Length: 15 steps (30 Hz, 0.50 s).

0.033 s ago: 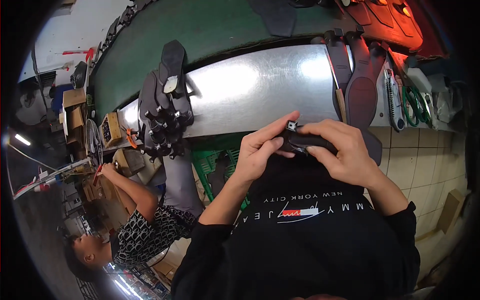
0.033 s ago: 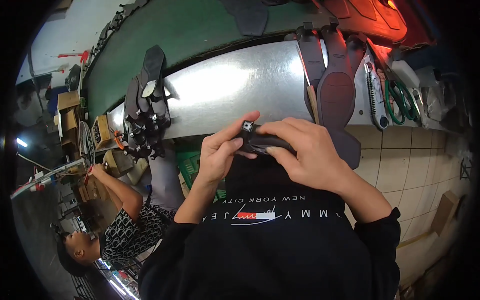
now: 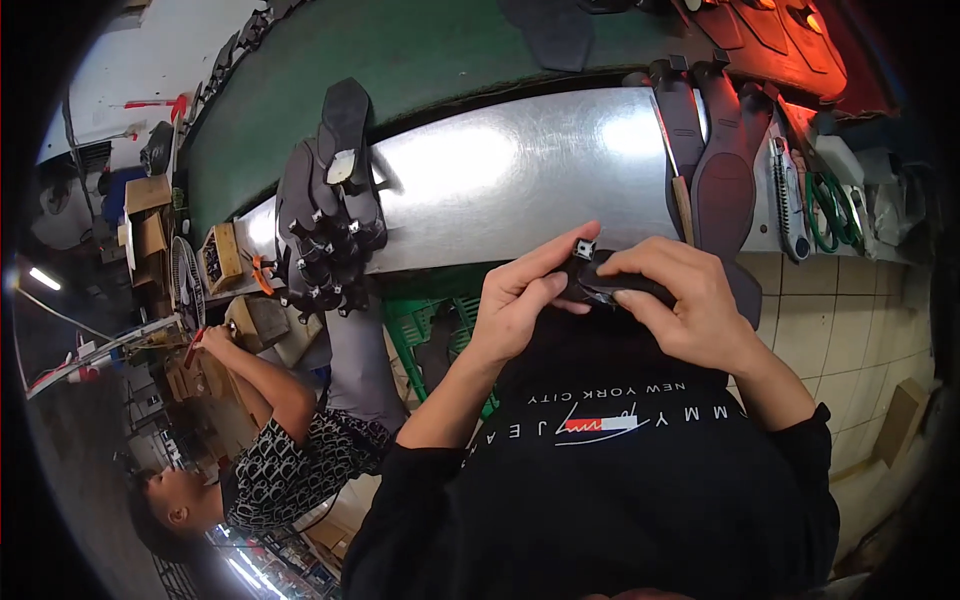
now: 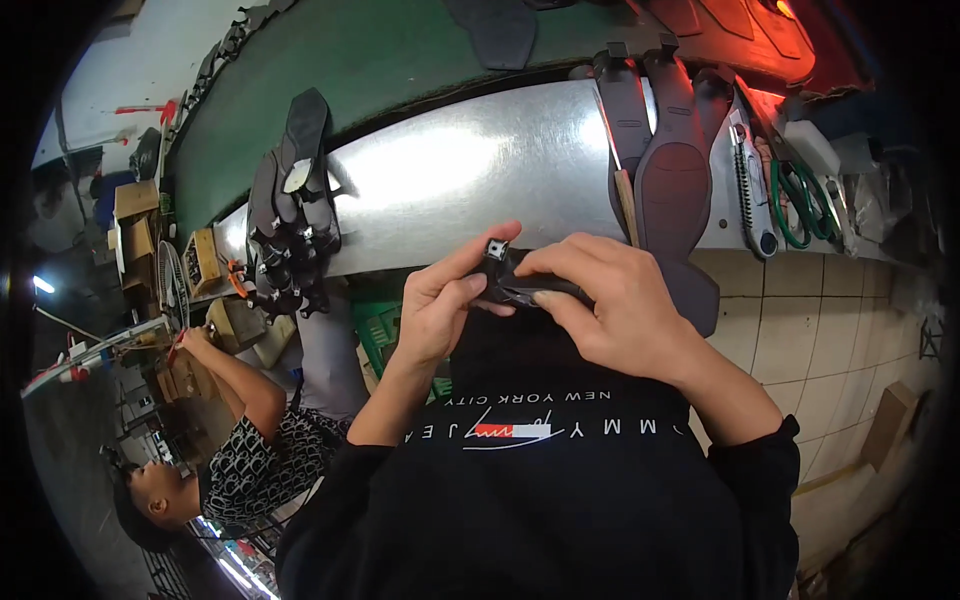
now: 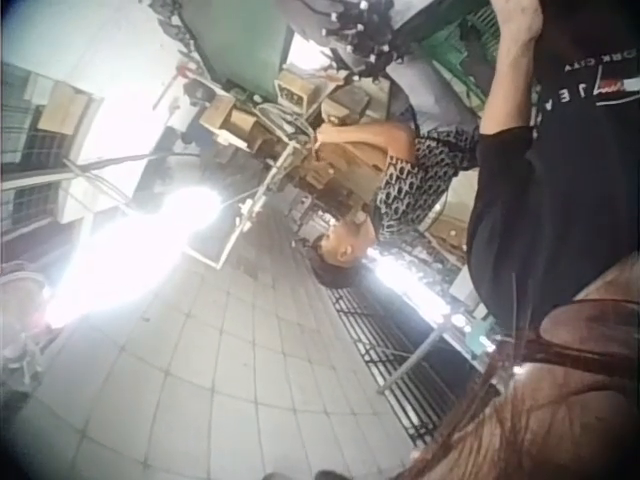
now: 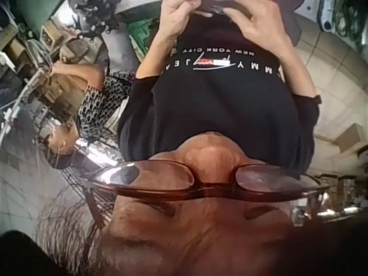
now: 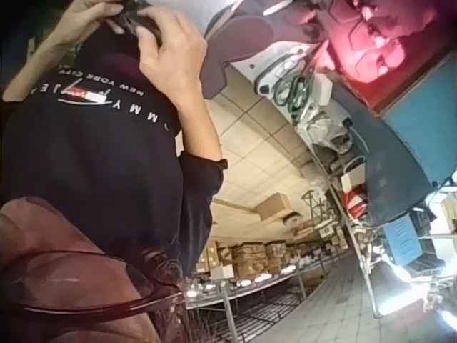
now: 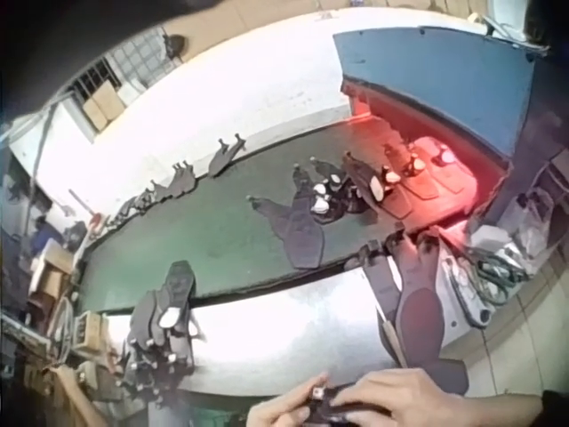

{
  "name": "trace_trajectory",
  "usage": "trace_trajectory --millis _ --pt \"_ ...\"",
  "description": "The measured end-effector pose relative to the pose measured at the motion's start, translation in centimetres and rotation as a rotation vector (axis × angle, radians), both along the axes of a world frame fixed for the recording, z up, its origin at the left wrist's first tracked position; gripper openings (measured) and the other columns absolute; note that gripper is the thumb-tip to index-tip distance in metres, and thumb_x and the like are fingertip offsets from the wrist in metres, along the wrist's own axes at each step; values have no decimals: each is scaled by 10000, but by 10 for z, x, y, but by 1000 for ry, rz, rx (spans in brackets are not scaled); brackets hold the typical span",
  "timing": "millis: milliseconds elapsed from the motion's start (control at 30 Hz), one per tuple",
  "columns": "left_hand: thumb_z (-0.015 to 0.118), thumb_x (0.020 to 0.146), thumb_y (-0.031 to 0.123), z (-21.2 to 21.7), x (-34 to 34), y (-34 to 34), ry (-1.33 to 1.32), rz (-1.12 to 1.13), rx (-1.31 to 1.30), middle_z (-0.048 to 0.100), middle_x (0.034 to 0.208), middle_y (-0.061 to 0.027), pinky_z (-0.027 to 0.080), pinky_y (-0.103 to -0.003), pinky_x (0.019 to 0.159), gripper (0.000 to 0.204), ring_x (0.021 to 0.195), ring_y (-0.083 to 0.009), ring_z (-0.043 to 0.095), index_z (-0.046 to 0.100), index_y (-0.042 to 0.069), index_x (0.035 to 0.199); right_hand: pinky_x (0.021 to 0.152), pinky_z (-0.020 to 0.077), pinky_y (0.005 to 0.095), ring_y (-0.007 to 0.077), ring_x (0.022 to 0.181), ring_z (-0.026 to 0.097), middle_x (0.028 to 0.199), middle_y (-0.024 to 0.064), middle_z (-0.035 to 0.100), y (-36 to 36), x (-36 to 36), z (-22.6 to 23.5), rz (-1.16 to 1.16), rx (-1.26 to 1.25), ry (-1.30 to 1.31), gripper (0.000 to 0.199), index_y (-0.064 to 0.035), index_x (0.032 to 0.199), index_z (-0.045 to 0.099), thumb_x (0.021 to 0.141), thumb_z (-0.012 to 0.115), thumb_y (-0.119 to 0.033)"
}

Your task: Manually assemble shoe soles by attaching components and applying adhesive strips.

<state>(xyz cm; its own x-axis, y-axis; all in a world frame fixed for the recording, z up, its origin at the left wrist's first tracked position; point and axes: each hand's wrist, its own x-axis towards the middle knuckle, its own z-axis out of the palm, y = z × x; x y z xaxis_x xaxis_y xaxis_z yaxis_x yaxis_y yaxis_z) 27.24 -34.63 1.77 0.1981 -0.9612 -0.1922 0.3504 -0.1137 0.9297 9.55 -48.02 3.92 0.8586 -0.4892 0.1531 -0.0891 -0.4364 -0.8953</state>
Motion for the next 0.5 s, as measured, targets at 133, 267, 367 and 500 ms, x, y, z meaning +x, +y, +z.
trace_trajectory --millis 133,267,367,500 --pt "382 893 -68 -2 -2 -2 28 21 39 482 1386 -145 586 -270 757 456 1117 -197 585 511 13 1323 651 476 342 265 732 606 825 109 613 0 3 -1 -1 3 28 215 -47 926 687 715 665 -12" --pt "437 873 -73 2 -4 -4 38 48 77 500 1368 -136 583 -258 752 457 1103 -178 588 528 21 1311 665 475 347 267 742 606 825 94 602 0 5 -1 8 -182 15 238 -82 938 697 707 680 -26" --pt "510 829 -89 4 -6 -6 0 83 78 561 1297 -125 582 -237 707 451 1025 -154 618 576 20 1262 673 462 356 261 765 597 842 71 583 -2 7 0 56 -364 3 172 -113 890 708 721 691 -84" --pt "558 780 -104 6 3 -10 97 101 215 629 1191 -107 576 -221 638 439 897 -129 647 627 17 1196 688 457 352 260 803 588 885 76 569 -9 6 -2 163 -361 10 254 -131 964 706 713 706 -88"
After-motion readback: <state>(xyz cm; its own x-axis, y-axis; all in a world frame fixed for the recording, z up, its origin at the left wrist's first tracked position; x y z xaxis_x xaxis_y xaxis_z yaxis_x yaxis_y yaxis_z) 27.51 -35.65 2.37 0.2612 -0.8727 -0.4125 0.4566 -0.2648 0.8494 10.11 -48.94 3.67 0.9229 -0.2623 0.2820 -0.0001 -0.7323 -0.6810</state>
